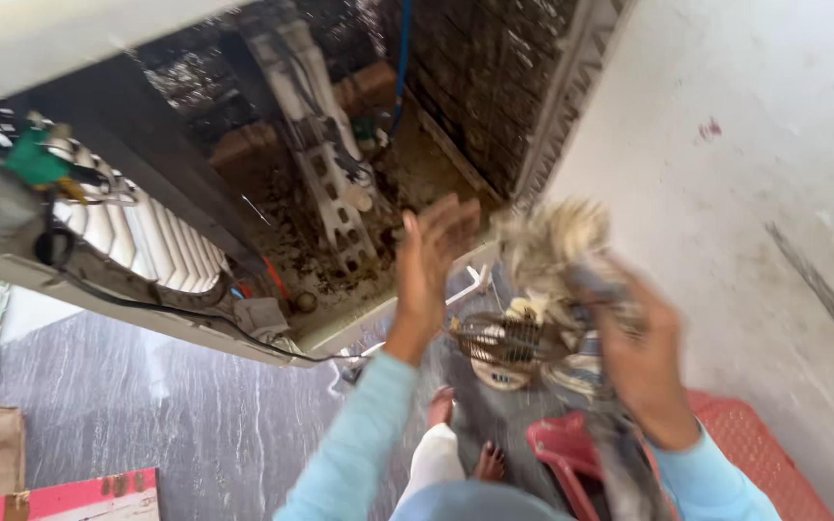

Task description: The person applies glue to the hub of a detached fan blade, then repeatedly removes and reinserts the blade into the fan housing to test the fit. They also wash their hands and wipe the blade with a cloth during the process.

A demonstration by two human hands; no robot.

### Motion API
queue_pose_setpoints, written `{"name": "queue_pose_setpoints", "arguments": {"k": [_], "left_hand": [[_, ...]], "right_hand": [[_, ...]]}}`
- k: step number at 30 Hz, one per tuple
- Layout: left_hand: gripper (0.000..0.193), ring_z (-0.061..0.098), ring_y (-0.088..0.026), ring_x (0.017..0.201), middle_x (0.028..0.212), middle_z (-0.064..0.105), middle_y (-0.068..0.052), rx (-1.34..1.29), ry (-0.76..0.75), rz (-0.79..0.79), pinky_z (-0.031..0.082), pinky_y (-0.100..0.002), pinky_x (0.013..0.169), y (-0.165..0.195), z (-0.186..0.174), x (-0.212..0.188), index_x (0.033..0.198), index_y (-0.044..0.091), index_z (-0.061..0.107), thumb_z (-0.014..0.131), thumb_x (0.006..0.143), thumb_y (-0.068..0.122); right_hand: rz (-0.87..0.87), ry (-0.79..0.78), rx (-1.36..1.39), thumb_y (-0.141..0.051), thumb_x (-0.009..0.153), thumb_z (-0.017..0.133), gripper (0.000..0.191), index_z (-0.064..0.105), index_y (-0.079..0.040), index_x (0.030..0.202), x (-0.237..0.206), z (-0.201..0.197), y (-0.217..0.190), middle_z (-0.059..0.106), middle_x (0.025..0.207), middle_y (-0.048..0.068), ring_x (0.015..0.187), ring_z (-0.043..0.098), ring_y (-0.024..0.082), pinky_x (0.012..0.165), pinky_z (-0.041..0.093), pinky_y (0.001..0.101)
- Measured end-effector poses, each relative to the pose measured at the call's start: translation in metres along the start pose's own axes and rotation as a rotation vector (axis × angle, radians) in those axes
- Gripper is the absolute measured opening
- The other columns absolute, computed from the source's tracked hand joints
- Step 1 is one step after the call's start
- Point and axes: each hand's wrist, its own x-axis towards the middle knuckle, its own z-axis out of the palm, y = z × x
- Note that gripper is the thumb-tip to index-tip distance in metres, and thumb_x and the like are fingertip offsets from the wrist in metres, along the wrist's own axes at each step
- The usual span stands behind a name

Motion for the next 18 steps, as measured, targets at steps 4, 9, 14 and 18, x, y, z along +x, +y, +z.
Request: {"name": "queue_pose_setpoints", "arguments": {"k": [4, 9, 14, 18], "left_hand": [[0.09, 0.064, -0.026, 0.126, 0.144, 0.061, -0.014, -0.152, 0.011, -0.167, 0.046, -0.046, 0.109, -0.021, -0.025, -0.027, 0.149, 0.009, 0.047, 0.018, 0.095, 0.075], [0.079, 0.068, -0.034, 0.111, 0.125, 0.068, -0.022, -0.239, 0.26, 0.05, 0.05, -0.05, 0.102, 0.064, -0.112, -0.053, 0.13, -0.002, 0.056, 0.022, 0.102, 0.064], [0.084, 0.07, -0.028, 0.107, 0.115, 0.076, -0.019, 0.114, 0.254, 0.237, 0.052, -0.043, 0.096, 0.124, -0.241, -0.13, 0.122, -0.002, 0.07, 0.024, 0.107, 0.066], [0.078, 0.073, -0.028, 0.106, 0.114, 0.077, -0.019, 0.217, 0.37, 0.154, 0.056, -0.041, 0.093, 0.137, -0.343, -0.178, 0.119, -0.004, 0.07, 0.028, 0.108, 0.061]], "right_hand": [[-0.428, 0.122, 0.159, -0.022, 0.088, 0.062, 0.017, 0.073, -0.012, 0.097, 0.01, 0.058, -0.073, 0.072, 0.092, 0.022, 0.081, 0.071, 0.037, 0.078, 0.055, 0.0482], [-0.25, -1.294, -0.387, -0.023, 0.086, 0.063, 0.02, 0.072, -0.007, 0.093, -0.091, 0.191, -0.064, 0.071, 0.092, 0.021, 0.089, 0.068, 0.037, 0.078, 0.053, 0.0533], [-0.091, -1.259, -0.007, -0.023, 0.087, 0.064, 0.039, 0.066, -0.007, 0.122, -0.126, 0.284, -0.119, 0.071, 0.099, 0.023, 0.093, 0.066, 0.04, 0.082, 0.051, 0.0521], [-0.082, -1.248, 0.157, -0.023, 0.086, 0.067, 0.047, 0.062, -0.008, 0.13, -0.101, 0.389, -0.256, 0.072, 0.106, 0.023, 0.101, 0.066, 0.042, 0.087, 0.052, 0.0483]]}}
